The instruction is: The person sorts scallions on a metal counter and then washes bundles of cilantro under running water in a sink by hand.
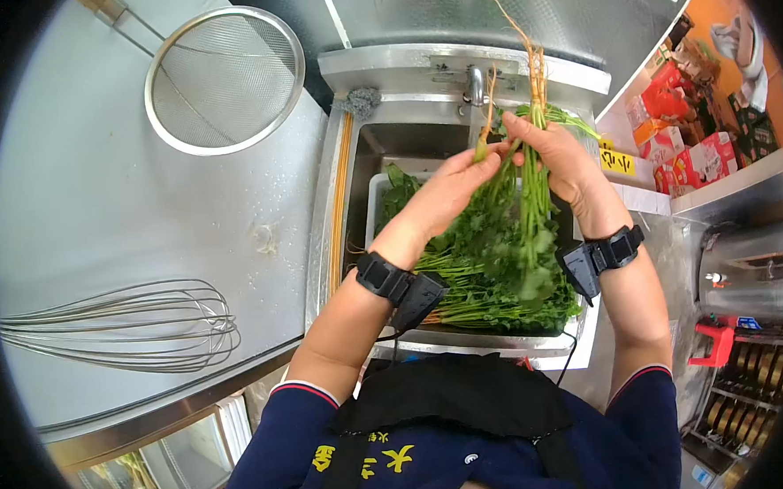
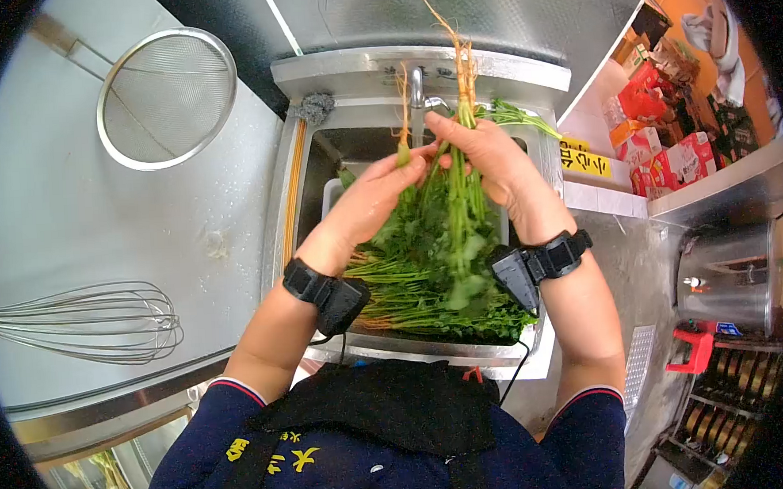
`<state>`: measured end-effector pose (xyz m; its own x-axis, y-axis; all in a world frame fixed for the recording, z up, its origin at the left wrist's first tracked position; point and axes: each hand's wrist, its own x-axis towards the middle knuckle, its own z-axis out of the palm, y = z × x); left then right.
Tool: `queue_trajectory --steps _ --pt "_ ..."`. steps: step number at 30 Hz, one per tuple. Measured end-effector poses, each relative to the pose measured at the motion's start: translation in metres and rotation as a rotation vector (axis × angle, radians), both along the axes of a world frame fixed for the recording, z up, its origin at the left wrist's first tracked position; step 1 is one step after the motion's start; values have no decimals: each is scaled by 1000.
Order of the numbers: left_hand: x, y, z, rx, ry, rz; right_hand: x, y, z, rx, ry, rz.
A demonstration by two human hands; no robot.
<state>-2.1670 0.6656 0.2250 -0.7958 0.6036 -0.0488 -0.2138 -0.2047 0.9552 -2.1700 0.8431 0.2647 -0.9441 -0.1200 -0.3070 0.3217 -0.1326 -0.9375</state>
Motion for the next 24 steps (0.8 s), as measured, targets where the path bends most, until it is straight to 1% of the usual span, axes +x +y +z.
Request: queue_trajectory --steps 1,3,4,5,7,8,10,11,13,14,16,17,19,20,22,23,24 --pt "1 0 0 0 4 0 0 -1 0 0 4 0" --pt "0 -2 -5 52 18 55 1 -3 -1 -105 9 -42" --pt "-4 -5 -11 -2 3 63 5 -7 2 -169 7 -59" --pt "-4 -6 -15 -2 2 64 5 -7 1 -169 6 -58" --pt "-2 -6 -16 -12 -26 99 5 -6 -3 -202 30 17" --pt "-1 -5 -15 -13 -26 94 6 -5 -4 -202 30 12" --pt "0 -6 -14 60 -33 132 5 -5 -6 -109 82 26" --pt "-2 -9 -15 59 -32 140 4 -5 -7 -110 82 33" --pt "-5 -11 -18 50 -17 112 7 -1 -8 46 123 -6" --pt "-5 -10 -19 55 -20 108 8 1 -9 50 121 -10" --pt "-7 -13 -17 -87 133 147 7 2 -9 137 111 -10" --pt "-7 -14 -15 -89 133 149 6 2 -9 135 111 -8" --pt "-7 -16 -8 -232 254 198 7 5 -6 211 143 66" --pt "-8 -17 -2 -233 252 199 8 6 -2 211 142 68" --pt "-13 -23 11 -632 518 268 10 10 6 413 82 249" --pt "-25 -27 0 -717 691 354 11 13 7 414 83 248" --pt "-32 -31 5 -758 622 331 11 18 8 437 44 308"
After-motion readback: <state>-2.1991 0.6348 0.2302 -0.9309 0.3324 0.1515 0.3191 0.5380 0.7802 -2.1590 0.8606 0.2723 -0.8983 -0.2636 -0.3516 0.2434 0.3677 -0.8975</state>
